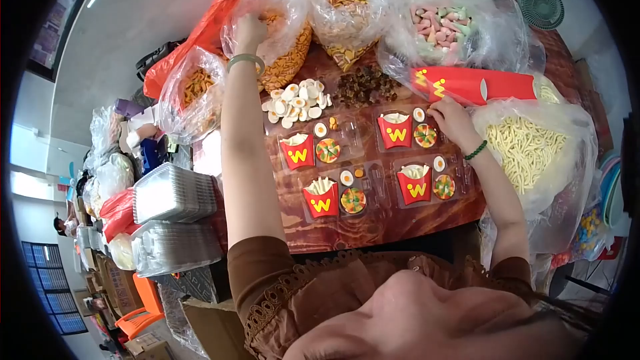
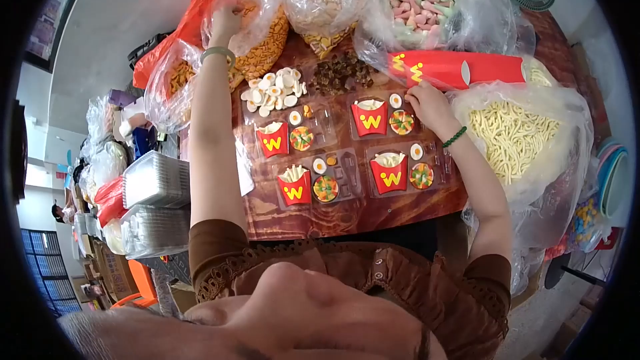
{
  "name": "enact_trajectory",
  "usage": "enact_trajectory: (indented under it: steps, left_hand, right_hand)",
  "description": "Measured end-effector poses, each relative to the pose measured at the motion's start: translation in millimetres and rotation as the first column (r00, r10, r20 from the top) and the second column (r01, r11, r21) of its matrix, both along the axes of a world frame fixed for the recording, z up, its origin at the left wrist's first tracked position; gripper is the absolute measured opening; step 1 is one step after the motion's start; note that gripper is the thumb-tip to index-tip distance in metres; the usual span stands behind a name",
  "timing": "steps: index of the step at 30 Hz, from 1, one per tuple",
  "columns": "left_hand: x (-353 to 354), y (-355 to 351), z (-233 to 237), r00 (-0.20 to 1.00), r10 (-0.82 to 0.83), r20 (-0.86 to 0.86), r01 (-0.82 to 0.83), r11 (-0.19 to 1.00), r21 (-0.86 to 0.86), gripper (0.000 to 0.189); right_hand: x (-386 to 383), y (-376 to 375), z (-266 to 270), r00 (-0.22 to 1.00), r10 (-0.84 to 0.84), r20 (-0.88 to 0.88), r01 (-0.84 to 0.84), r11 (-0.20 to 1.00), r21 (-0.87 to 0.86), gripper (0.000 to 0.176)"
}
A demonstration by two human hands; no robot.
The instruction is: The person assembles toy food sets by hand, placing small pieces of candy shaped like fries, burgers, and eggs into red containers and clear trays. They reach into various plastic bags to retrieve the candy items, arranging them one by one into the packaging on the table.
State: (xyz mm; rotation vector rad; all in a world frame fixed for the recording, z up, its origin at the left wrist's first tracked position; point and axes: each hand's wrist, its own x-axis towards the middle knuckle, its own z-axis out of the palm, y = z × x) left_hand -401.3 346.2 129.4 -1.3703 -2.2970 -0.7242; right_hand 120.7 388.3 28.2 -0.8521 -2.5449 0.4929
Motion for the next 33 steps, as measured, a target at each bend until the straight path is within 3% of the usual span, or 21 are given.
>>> enact_trajectory:
  steps: [3, 6, 10, 11, 12, 14, 16, 17, 20, 22, 23, 24, 25, 26, 27, 28, 29, 30, 31, 32, 33]
  left_hand:
    - [1.5, 2.2, 4.7, 0.991, 0.065, 0.121, -0.026, 0.953, -0.303, 0.025]
    - [9.1, 5.5, 5.7, 0.981, 0.193, 0.000, -0.182, 0.925, -0.333, 0.024]
    - [-11.0, 23.3, -6.0, 0.992, 0.121, -0.031, -0.119, 0.842, -0.527, 0.024]
    - [-0.7, 17.8, -1.3, 0.992, 0.083, -0.093, -0.120, 0.840, -0.529, 0.025]
    - [-1.0, 17.3, -0.9, 0.996, 0.094, 0.011, -0.071, 0.814, -0.576, 0.026]
    - [-22.1, 26.3, -14.1, 0.995, -0.021, -0.095, -0.035, 0.836, -0.548, 0.030]
    - [-23.6, 30.3, -23.9, 0.991, 0.064, -0.120, -0.108, 0.904, -0.414, 0.031]
    - [-17.5, 31.3, -24.4, 0.992, 0.051, -0.119, -0.097, 0.905, -0.415, 0.031]
    - [-3.9, 19.8, -20.1, 0.986, 0.105, -0.131, -0.151, 0.895, -0.420, 0.032]
    - [6.6, 9.4, -18.8, 0.984, 0.173, -0.030, -0.176, 0.968, -0.178, 0.039]
    - [27.6, 0.4, -7.1, 0.973, 0.218, -0.081, -0.225, 0.970, -0.093, 0.035]
    - [28.7, -2.2, -8.6, 0.974, 0.214, -0.079, -0.221, 0.971, -0.093, 0.035]
    - [34.5, -7.5, -4.3, 0.988, 0.149, -0.046, -0.137, 0.969, 0.206, 0.032]
    - [39.3, -13.5, 2.3, 0.996, 0.080, -0.037, -0.051, 0.870, 0.491, 0.028]
    - [47.8, -14.9, 5.3, 0.974, 0.001, 0.226, -0.136, 0.801, 0.583, 0.020]
    - [55.3, -13.9, 5.9, 0.829, -0.320, 0.459, -0.158, 0.654, 0.740, 0.019]
    - [60.5, -14.0, 5.9, 0.561, -0.633, 0.534, -0.250, 0.486, 0.838, 0.018]
    - [82.3, -26.5, 8.9, 0.258, -0.800, 0.541, -0.227, 0.494, 0.839, 0.018]
    - [110.5, -41.5, 7.4, -0.077, -0.867, 0.493, -0.202, 0.497, 0.844, 0.018]
    - [142.0, -58.1, 0.0, -0.386, -0.794, 0.469, -0.169, 0.561, 0.810, 0.021]
    - [182.8, -69.1, -1.7, -0.472, -0.706, 0.527, -0.151, 0.654, 0.741, 0.020]
  right_hand:
    - [-2.7, 3.0, 4.3, 0.998, -0.027, 0.055, 0.028, 0.999, -0.021, 0.016]
    - [-7.5, 6.1, 1.9, 0.990, -0.045, 0.136, 0.047, 0.999, -0.009, 0.017]
    - [-5.6, 0.5, 7.3, 0.983, -0.048, 0.175, 0.051, 0.999, -0.013, 0.016]
    - [-1.7, 8.7, -7.2, 0.995, -0.004, 0.099, 0.005, 1.000, -0.006, 0.017]
    - [-2.9, 8.0, -6.9, 1.000, -0.026, 0.002, 0.026, 0.999, -0.019, 0.017]
    - [-3.5, 6.2, -0.2, 0.991, -0.118, 0.055, 0.122, 0.990, -0.067, 0.018]
    - [-4.9, 4.3, -0.7, 0.993, -0.102, 0.064, 0.103, 0.995, -0.005, 0.020]
    - [-5.4, -1.2, 7.0, 0.984, -0.102, 0.148, 0.105, 0.994, -0.011, 0.020]
    - [-1.5, -2.8, 7.9, 0.992, -0.024, 0.120, 0.027, 0.999, -0.025, 0.020]
    - [4.8, -4.4, 5.9, 0.999, -0.042, -0.011, 0.041, 0.998, -0.036, 0.016]
    - [8.0, -5.2, 6.6, 0.996, -0.053, -0.076, 0.050, 0.998, -0.036, 0.016]
    - [12.5, -5.2, 9.0, 0.994, -0.044, -0.097, 0.033, 0.994, -0.106, 0.015]
    - [16.9, -9.3, 15.9, 0.994, -0.046, -0.098, 0.036, 0.994, -0.106, 0.015]
    - [20.1, -13.3, 25.5, 0.989, -0.048, -0.142, 0.022, 0.984, -0.179, 0.015]
    - [20.6, -17.9, 31.5, 0.981, -0.045, -0.190, -0.005, 0.967, -0.254, 0.016]
    - [20.4, -21.4, 33.1, 0.959, -0.031, -0.280, -0.040, 0.968, -0.247, 0.017]
    - [19.7, -29.0, 42.3, 0.950, -0.053, -0.308, -0.048, 0.949, -0.311, 0.018]
    - [17.7, -36.0, 50.4, 0.940, -0.072, -0.334, -0.062, 0.925, -0.375, 0.019]
    - [12.2, -39.6, 43.6, 0.873, -0.097, -0.477, -0.169, 0.859, -0.484, 0.021]
    - [5.9, -47.1, 50.5, 0.847, -0.070, -0.527, -0.224, 0.853, -0.472, 0.021]
    - [0.8, -56.5, 61.2, 0.819, -0.052, -0.571, -0.267, 0.846, -0.460, 0.022]
